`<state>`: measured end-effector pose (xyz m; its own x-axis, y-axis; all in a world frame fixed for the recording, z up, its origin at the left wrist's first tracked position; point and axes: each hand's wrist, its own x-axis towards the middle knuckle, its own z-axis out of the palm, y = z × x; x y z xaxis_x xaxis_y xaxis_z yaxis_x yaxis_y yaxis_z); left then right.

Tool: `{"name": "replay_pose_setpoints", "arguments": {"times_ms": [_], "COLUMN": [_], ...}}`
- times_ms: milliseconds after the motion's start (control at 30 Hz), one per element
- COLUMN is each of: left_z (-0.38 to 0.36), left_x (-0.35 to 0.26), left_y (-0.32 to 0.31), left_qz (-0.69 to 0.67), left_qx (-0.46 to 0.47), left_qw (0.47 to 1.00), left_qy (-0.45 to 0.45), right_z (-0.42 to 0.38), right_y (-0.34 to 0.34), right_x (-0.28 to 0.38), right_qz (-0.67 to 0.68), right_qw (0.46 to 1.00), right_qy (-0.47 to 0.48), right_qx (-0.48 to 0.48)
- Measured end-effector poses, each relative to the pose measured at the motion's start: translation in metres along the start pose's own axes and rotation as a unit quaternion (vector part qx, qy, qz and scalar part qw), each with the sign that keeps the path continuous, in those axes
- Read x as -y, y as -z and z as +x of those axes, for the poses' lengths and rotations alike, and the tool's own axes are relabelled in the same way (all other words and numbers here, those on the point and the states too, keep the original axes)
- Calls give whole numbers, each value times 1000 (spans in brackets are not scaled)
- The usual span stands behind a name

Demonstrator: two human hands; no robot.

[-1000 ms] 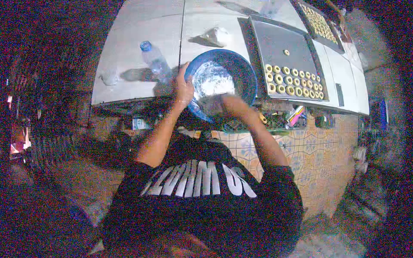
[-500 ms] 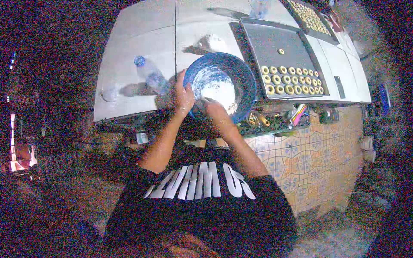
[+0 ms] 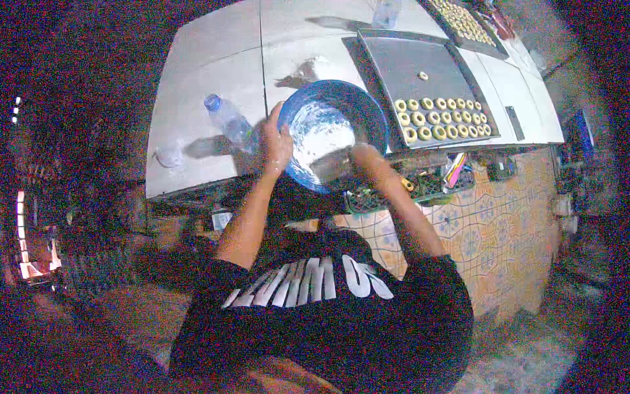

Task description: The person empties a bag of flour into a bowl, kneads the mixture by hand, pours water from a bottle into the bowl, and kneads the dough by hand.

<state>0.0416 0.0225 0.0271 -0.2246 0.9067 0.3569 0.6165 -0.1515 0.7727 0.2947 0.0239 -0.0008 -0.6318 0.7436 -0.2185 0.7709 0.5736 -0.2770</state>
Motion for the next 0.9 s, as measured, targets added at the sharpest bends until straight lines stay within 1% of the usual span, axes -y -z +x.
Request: {"name": "replay_pose_setpoints", "arguments": {"times_ms": [33, 67, 100, 133, 167, 200, 300, 333, 433, 467, 567, 600, 700, 733, 767, 800, 833, 867, 900], "left_z": [0, -2, -3, -4, -3, -1, 1, 1, 3, 1, 1, 2, 0, -1, 0, 0, -2, -3, -2], "left_x": [1, 1, 3, 7, 8, 3, -2, 3, 11, 13, 12, 12, 10, 0, -9, -17, -20, -15, -16], "left_y": [1, 0, -3, -7, -9, -7, -5, -8, -12, -12, -13, -13, -13, -5, 0, 3, 4, 0, -1], "left_qz": [-4, -23, -11, 1, 13, 7, 6, -13, -29, -10, -30, -34, -46, -13, -3, 8, 19, 7, 11], "left_qx": [-1, -6, -13, -19, -26, -1, 21, -3, -7, 6, -4, -4, -6, -9, 7, 25, 44, 35, 33], "left_qw": [1000, 1000, 1000, 1000, 999, 1000, 1000, 1000, 999, 1000, 999, 999, 999, 999, 1000, 1000, 998, 999, 999], "left_qy": [0, 5, -5, -17, -29, -3, 18, -26, -41, -11, -29, -28, -23, -37, -16, 6, 27, 10, 10], "right_z": [0, -5, -7, 3, 16, -4, 32, 33, 38, 33, 13, 1, -7, 4, 16, 20, 21, 20, 20], "right_y": [-16, -37, -52, -60, -64, 9, 2, -3, -7, -10, -16, 25, 48, 29, 10, 34, 42, 45, 48], "right_x": [0, 5, 10, 23, 47, 97, 103, 104, 96, 91, 63, 78, 56, 33, 16, 30, 43, 55, 68], "right_qz": [24, 48, 73, 94, 112, 130, 154, 199, 243, 213, 115, 84, 12, 22, 32, 85, 60, 35, 65], "right_qw": [991, 965, 923, 973, 992, 985, 985, 961, 953, 965, 988, 994, 999, 996, 987, 981, 984, 987, 990], "right_qy": [79, 157, 231, 116, -2, 50, -67, -10, 77, 82, 99, 50, -35, -54, -71, -85, -85, -85, -83], "right_qx": [-102, -202, -300, -177, -49, -101, -42, -194, -166, -131, -23, 46, 20, -62, -143, -152, -142, -132, -90]}}
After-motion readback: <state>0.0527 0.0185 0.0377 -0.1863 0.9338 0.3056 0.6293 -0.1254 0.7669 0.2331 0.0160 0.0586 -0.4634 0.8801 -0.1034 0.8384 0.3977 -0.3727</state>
